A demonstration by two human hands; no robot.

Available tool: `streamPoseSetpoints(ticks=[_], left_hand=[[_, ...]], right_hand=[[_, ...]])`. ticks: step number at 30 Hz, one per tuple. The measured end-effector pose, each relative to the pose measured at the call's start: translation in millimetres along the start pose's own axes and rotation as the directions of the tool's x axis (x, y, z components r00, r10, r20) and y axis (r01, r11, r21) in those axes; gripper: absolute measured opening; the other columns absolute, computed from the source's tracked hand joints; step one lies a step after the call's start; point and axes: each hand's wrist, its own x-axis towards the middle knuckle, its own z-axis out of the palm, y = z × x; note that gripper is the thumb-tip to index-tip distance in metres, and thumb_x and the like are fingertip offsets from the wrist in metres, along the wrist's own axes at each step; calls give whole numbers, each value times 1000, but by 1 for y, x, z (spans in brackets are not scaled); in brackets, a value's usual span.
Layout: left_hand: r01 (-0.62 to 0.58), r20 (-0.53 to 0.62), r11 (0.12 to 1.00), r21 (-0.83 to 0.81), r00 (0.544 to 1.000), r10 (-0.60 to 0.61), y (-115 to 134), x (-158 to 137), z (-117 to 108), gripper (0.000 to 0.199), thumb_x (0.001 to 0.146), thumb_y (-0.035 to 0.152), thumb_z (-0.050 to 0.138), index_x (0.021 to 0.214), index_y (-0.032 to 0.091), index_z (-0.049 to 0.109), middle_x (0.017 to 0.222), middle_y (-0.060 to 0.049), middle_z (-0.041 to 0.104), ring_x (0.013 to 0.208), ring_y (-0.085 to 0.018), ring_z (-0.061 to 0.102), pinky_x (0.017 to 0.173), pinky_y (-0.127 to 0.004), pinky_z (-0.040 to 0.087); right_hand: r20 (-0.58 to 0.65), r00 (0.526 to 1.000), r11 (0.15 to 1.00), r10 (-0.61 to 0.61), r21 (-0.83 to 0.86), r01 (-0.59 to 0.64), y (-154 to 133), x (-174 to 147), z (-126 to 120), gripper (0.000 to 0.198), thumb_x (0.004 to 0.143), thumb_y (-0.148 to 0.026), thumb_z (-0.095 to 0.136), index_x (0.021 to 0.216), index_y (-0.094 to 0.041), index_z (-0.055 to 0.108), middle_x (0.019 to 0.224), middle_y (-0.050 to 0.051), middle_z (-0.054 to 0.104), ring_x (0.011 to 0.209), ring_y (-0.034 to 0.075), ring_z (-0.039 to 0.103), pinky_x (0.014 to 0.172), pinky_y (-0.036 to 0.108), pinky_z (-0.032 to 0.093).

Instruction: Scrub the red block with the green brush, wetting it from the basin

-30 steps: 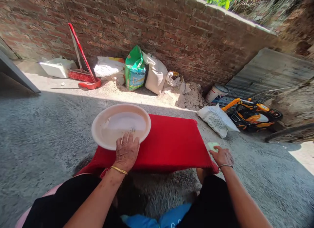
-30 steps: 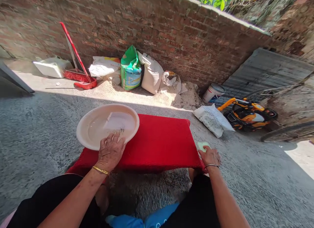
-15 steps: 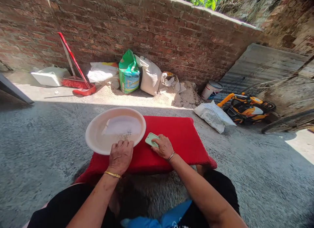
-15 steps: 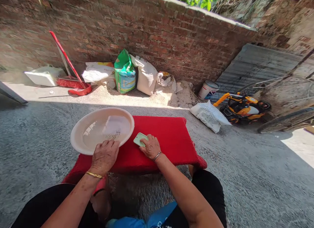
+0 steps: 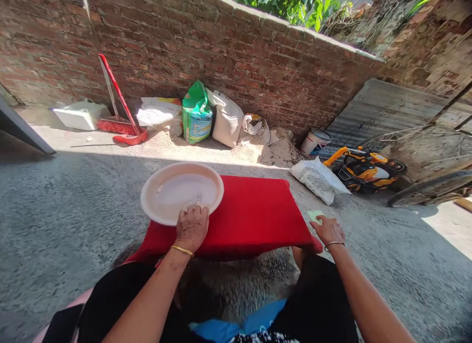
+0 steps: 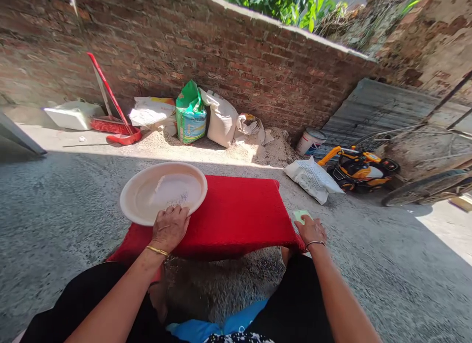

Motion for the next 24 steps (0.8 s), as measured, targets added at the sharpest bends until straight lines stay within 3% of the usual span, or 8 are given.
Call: streamPoseSetpoints(ticks=[3,5,8,11,14,17,20,24], left_hand=[[0,-23,1000,-5,1000,0,0,-1,0,28,89,23,37,99,16,62,90,-13,62,88,-29,55,71,-40,34],[-1,-34,1000,-8,999,1,0,-2,-1,27,88,21,38,98,15,62,88,-13,63,87,-28,56,71,-40,35],[5,-35,1000,-15,999,-5,1,-2,-2,25,87,20,40,95,16,63,88,-13,63,87,-28,56,71,-40,35],[13,-28,1000,-8,1000,-13,1,-2,-2,25,87,20,40,95,16,63,88,-13,63,88,-28,56,72,-40,34],[3,-23,1000,1,1000,-3,0,-2,-1,25,88,21,39,95,17,63,87,-12,63,87,-28,55,71,-39,34],[-7,-21,1000,21,1000,7,-1,-3,1,26,90,22,38,96,17,62,86,-11,62,85,-27,55,71,-38,33],[-2,-20,999,33,1000,3,-1,-3,2,25,90,23,37,95,18,62,85,-10,62,84,-26,55,71,-37,32],[5,-14,999,36,1000,-4,0,-2,1,25,90,23,38,94,18,62,85,-10,62,84,-27,55,70,-38,32]], right_hand=[[-78,979,967,-187,160,197,-43,-23,2,46,83,-51,51,116,-21,62,106,13,57,96,26,58,83,37,43],[-135,902,871,-409,238,430,-84,-45,0,41,83,-48,53,112,-21,64,105,11,56,95,23,57,83,34,43],[-154,617,567,-772,272,778,-148,-84,-5,34,82,-45,58,107,-24,65,104,8,56,94,20,54,82,31,41],[-141,318,278,-938,246,929,-201,-116,-4,34,80,-47,62,108,-27,65,110,8,54,96,20,51,84,32,38],[-123,230,197,-965,233,952,-236,-119,1,37,79,-48,63,110,-27,65,114,8,53,97,20,51,85,33,37],[-82,341,313,-936,244,918,-241,-88,10,37,79,-45,64,111,-27,64,110,8,54,97,19,52,84,32,38],[-35,609,583,-792,253,772,-205,-39,17,37,80,-40,63,113,-24,64,109,8,55,97,19,54,83,29,40],[-4,941,926,-338,175,334,-111,17,17,40,82,-44,57,115,-23,63,107,10,55,94,21,56,80,32,42]])
